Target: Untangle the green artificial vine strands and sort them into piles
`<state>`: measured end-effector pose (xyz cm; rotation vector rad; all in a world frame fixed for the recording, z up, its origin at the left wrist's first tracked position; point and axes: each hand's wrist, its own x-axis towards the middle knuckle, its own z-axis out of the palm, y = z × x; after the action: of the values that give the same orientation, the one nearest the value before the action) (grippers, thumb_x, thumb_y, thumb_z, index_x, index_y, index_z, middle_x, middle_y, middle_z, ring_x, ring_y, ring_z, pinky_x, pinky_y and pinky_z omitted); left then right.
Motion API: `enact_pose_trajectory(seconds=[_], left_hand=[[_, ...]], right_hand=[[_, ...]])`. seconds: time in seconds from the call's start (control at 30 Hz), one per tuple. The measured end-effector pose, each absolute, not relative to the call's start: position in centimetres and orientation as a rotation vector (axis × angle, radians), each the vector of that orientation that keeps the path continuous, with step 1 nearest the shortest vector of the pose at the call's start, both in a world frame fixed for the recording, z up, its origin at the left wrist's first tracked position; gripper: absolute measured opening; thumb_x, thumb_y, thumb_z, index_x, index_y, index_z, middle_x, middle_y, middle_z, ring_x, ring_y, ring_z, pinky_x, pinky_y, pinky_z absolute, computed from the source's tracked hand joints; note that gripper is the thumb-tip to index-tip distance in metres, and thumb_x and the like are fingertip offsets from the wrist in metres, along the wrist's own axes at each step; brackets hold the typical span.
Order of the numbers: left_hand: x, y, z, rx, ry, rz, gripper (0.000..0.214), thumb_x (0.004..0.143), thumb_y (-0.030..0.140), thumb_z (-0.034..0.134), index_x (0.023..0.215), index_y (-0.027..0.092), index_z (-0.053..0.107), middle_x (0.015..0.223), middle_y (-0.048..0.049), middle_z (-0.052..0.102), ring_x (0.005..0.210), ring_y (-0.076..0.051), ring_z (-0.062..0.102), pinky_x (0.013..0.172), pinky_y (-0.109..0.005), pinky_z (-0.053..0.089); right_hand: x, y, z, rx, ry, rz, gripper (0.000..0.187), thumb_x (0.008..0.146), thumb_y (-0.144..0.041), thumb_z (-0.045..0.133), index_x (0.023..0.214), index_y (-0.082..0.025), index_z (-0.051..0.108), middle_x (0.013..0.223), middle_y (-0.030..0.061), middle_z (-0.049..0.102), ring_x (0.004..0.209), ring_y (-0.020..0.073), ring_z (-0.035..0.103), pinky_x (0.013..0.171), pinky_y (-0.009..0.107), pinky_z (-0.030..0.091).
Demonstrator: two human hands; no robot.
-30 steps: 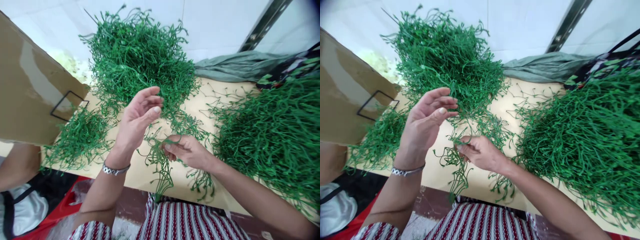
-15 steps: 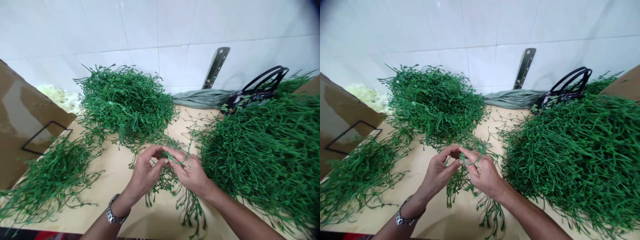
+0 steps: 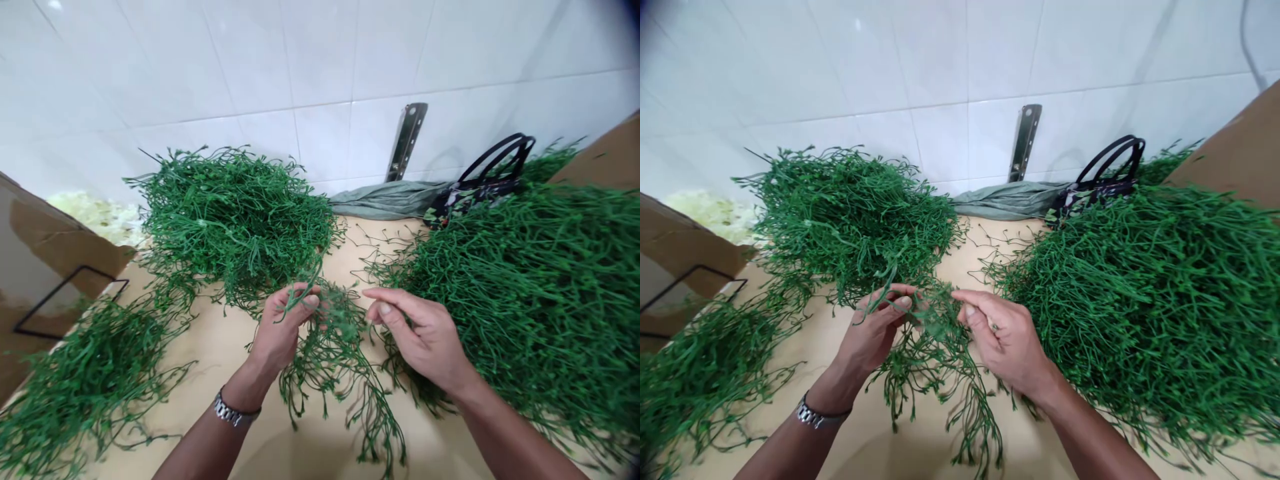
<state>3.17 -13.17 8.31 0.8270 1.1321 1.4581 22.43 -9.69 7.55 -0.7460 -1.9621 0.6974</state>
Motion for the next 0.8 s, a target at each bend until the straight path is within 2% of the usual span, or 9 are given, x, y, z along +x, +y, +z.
enact_pose_trajectory(seconds=[0.17, 0.3, 0.4, 0.5, 0.63, 0.8], left_hand=[[4.1, -13.0, 7.5, 0.961, 1.125, 1.444, 0.015, 0.067, 0.018, 0.068, 0.081, 0.015, 0.064, 0.072, -0.0007, 0.064, 0.062, -0.011, 0.058, 0.060, -0.022, 0.045], [5.3, -13.3, 7.0, 1.190, 1.226, 1.429, 0.011, 0.070, 0.017, 0.065, 0.080, 0.017, 0.062, 0.074, 0.0006, 0.062, 0.065, -0.009, 0.055, 0.058, -0.018, 0.043], [6.1, -13.6, 6.9, 1.410, 1.260, 1.402, 0.011, 0.073, 0.015, 0.061, 0.084, 0.018, 0.059, 0.078, -0.0003, 0.062, 0.069, -0.010, 0.056, 0.061, -0.018, 0.044], [6.4, -13.8, 6.7, 1.634, 1.280, 1.375, 0.013, 0.076, 0.012, 0.057, 0.087, 0.017, 0.058, 0.079, -0.0016, 0.062, 0.073, -0.011, 0.058, 0.066, -0.020, 0.046], [6.4, -14.0, 6.5, 1.870, 1.292, 1.316, 0.018, 0.078, 0.010, 0.053, 0.093, 0.017, 0.057, 0.084, -0.0036, 0.063, 0.075, -0.012, 0.058, 0.067, -0.023, 0.046], [6.7, -13.6, 6.5, 1.946, 1.250, 1.328, 0.012, 0.078, 0.007, 0.050, 0.084, 0.016, 0.056, 0.081, -0.0041, 0.060, 0.076, -0.013, 0.057, 0.068, -0.025, 0.044]], right_hand=[[23.5, -9.4, 9.0, -0.793, -1.791, 0.469, 0.016, 0.082, -0.012, 0.051, 0.093, -0.019, 0.061, 0.079, 0.0015, 0.059, 0.071, 0.0118, 0.057, 0.062, 0.024, 0.046], [22.8, -9.3, 9.9, -0.749, -2.050, 0.379, 0.009, 0.081, -0.018, 0.054, 0.087, -0.016, 0.060, 0.081, 0.0047, 0.059, 0.080, 0.0164, 0.052, 0.070, 0.031, 0.042], [22.1, -9.1, 9.3, -0.792, -2.234, 0.458, 0.011, 0.080, -0.026, 0.058, 0.083, -0.016, 0.060, 0.077, 0.0043, 0.058, 0.077, 0.0170, 0.049, 0.068, 0.031, 0.040], [21.9, -8.9, 8.4, -0.748, -2.249, 0.565, 0.006, 0.080, -0.019, 0.056, 0.075, -0.015, 0.057, 0.069, 0.0017, 0.054, 0.071, 0.0144, 0.047, 0.065, 0.029, 0.037], [22.7, -9.0, 7.7, -0.677, -2.187, 0.588, 0.008, 0.081, -0.013, 0.051, 0.074, -0.015, 0.055, 0.069, 0.0018, 0.052, 0.070, 0.0139, 0.045, 0.066, 0.028, 0.036], [23.7, -9.0, 7.1, -0.642, -2.156, 0.665, 0.011, 0.084, -0.013, 0.045, 0.078, -0.015, 0.054, 0.073, 0.0028, 0.051, 0.070, 0.0130, 0.046, 0.064, 0.026, 0.036]])
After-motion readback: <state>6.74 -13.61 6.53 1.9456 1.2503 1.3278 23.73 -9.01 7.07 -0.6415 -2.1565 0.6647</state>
